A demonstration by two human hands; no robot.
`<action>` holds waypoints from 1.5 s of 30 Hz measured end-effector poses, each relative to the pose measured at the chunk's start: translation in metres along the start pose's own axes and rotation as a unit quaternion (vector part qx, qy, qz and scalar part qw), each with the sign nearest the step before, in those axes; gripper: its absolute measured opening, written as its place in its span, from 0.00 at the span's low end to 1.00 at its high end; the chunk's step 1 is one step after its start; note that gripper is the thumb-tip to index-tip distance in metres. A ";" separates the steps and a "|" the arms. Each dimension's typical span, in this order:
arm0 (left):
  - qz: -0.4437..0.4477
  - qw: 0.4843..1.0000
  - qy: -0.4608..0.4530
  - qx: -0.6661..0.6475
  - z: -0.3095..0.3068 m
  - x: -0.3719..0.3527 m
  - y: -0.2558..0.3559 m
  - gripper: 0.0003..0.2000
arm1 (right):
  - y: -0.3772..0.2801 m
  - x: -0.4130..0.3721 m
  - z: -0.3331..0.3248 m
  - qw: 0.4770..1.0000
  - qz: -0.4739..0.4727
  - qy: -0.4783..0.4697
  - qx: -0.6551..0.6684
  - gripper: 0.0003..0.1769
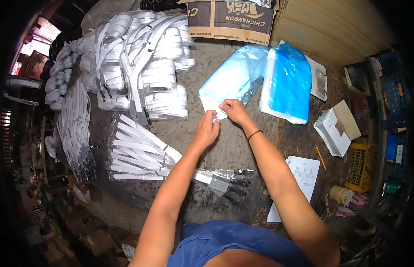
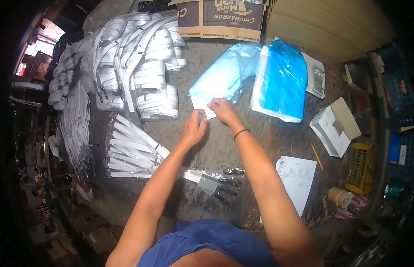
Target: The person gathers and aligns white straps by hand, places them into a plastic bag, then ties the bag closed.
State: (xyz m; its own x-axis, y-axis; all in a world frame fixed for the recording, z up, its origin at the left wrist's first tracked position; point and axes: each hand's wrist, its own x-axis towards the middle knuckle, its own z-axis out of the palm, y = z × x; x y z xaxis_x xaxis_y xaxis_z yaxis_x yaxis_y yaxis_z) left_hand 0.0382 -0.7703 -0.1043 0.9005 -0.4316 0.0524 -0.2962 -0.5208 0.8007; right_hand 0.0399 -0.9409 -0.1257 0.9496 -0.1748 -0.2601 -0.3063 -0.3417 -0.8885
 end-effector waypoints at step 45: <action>0.131 0.951 0.167 -0.223 -0.302 -0.190 0.221 0.09 | -0.330 -0.263 -0.022 0.904 -0.405 -0.133 0.000 0.10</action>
State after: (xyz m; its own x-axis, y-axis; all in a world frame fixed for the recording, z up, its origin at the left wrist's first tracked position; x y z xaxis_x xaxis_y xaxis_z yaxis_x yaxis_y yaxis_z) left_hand -0.1021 -0.5807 0.2425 0.8876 -0.2068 0.4115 -0.4263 -0.0306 0.9041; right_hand -0.1099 -0.8030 0.2440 0.8447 0.3612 0.3951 0.4979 -0.2591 -0.8276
